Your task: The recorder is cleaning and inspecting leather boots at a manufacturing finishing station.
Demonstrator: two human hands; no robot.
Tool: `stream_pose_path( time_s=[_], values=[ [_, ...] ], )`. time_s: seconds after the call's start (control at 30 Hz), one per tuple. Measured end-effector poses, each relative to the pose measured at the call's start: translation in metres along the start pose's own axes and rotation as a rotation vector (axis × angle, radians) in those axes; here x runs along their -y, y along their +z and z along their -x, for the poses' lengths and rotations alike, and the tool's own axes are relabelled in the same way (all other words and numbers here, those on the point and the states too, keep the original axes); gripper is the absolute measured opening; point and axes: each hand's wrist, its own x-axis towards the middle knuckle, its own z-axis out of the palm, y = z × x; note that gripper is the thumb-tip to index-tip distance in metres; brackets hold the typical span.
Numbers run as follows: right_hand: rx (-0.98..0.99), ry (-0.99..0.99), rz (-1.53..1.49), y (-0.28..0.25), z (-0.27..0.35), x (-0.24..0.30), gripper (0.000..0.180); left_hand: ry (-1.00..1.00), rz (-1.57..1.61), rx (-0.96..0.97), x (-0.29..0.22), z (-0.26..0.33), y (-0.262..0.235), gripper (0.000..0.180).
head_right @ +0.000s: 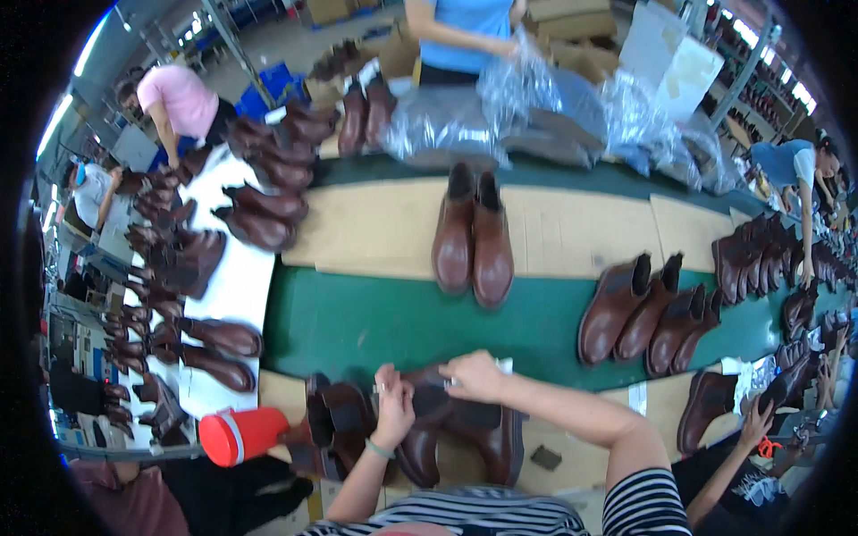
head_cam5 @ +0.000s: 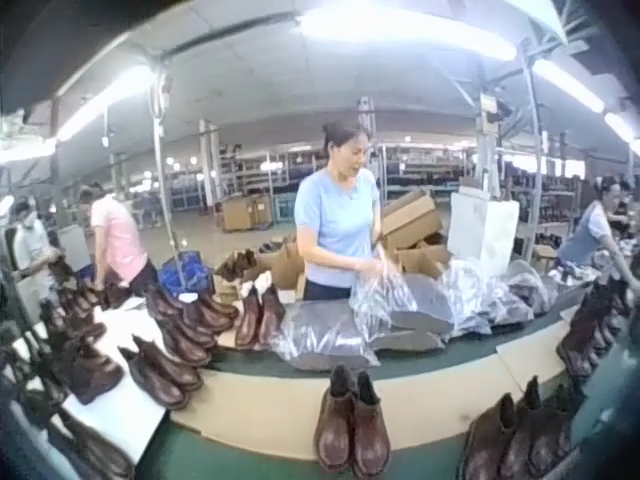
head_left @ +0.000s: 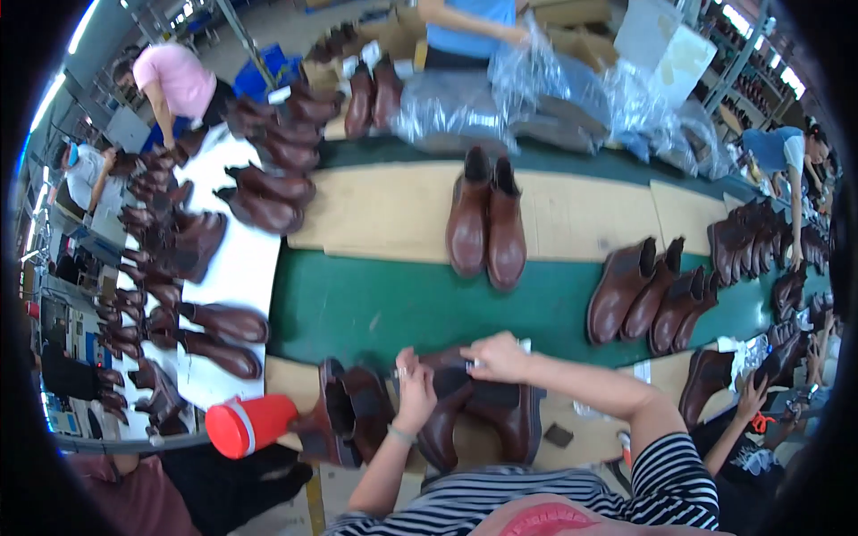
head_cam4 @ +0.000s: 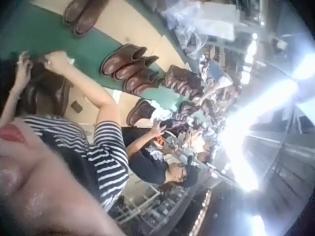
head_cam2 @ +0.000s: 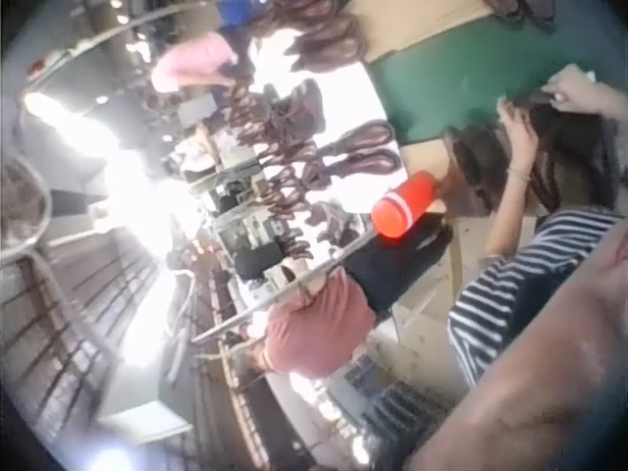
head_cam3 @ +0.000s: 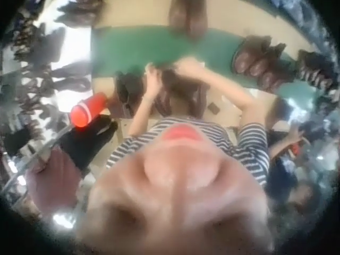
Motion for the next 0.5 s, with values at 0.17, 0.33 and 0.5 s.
stream_pose_path(
  time_s=[0.17,0.33,0.5],
  values=[
    [-0.037,0.054,-0.077,-0.008,0.003,-0.002,0.03,0.038,-0.06,-0.057,-0.005,-0.016,0.002,0.038],
    [0.099,0.028,-0.036,-0.008,0.005,-0.006,0.035,-0.14,0.045,0.031,-0.01,-0.02,-0.004,0.014],
    [0.129,0.03,-0.024,0.008,0.003,0.005,0.038,-0.168,0.036,0.045,-0.011,-0.013,-0.002,0.014]
  ],
)
